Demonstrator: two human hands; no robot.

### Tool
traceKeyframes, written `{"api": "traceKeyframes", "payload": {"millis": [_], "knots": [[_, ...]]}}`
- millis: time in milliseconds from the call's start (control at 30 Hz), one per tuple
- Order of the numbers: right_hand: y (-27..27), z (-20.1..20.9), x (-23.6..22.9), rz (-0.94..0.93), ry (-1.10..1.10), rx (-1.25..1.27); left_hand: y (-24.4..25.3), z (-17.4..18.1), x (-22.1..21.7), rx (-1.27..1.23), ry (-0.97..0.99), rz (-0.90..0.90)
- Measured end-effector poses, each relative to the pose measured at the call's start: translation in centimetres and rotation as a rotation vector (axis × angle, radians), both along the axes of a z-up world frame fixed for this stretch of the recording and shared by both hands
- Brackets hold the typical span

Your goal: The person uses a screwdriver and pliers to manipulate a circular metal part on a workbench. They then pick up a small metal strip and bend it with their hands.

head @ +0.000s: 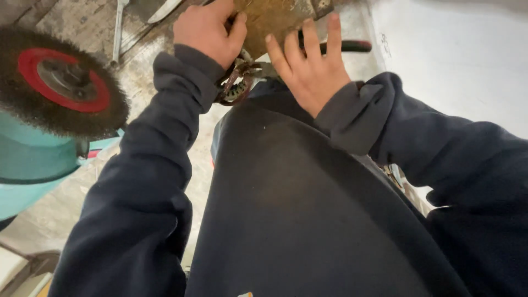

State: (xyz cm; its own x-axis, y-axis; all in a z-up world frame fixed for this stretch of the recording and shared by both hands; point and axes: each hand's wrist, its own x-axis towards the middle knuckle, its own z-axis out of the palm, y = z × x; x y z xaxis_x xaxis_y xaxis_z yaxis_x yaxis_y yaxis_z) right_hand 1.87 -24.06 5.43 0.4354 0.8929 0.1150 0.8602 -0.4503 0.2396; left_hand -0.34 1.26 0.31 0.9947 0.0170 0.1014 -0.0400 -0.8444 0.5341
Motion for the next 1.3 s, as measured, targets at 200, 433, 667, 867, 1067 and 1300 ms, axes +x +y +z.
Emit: {"api": "traceKeyframes", "payload": {"millis": [200,433,667,867,1067,1300], "knots": [[-0.9,-1.5,-0.2,0.018,0.122,-0.054,0.1,-0.4,-0.2,-0.001,-0.061,-0.035],[0.2,-6.1,0.1,-0.022,0.397,0.325,-0.1,0.7,1.0,0.065,0.017,0.060],[-0.4,-3.2,0.5,0.003,0.396,0.210,-0.2,0.9,0.3,0.029,0.002,0.013],[0.3,0.0,0.3,0.061,0.022,-0.019,-0.2,-0.3,-0.9,0.058,0.005,0.024],[0.0,-0.7,0.8,0.056,0.148,-0.044,0.0,-0.9,-0.7,0.096,-0.133,-0.022],[-0.5,-6.9,0.4,0.052,0.433,0.338,0.3,-0.3,-0.8,0.128,0.006,0.009]]}}
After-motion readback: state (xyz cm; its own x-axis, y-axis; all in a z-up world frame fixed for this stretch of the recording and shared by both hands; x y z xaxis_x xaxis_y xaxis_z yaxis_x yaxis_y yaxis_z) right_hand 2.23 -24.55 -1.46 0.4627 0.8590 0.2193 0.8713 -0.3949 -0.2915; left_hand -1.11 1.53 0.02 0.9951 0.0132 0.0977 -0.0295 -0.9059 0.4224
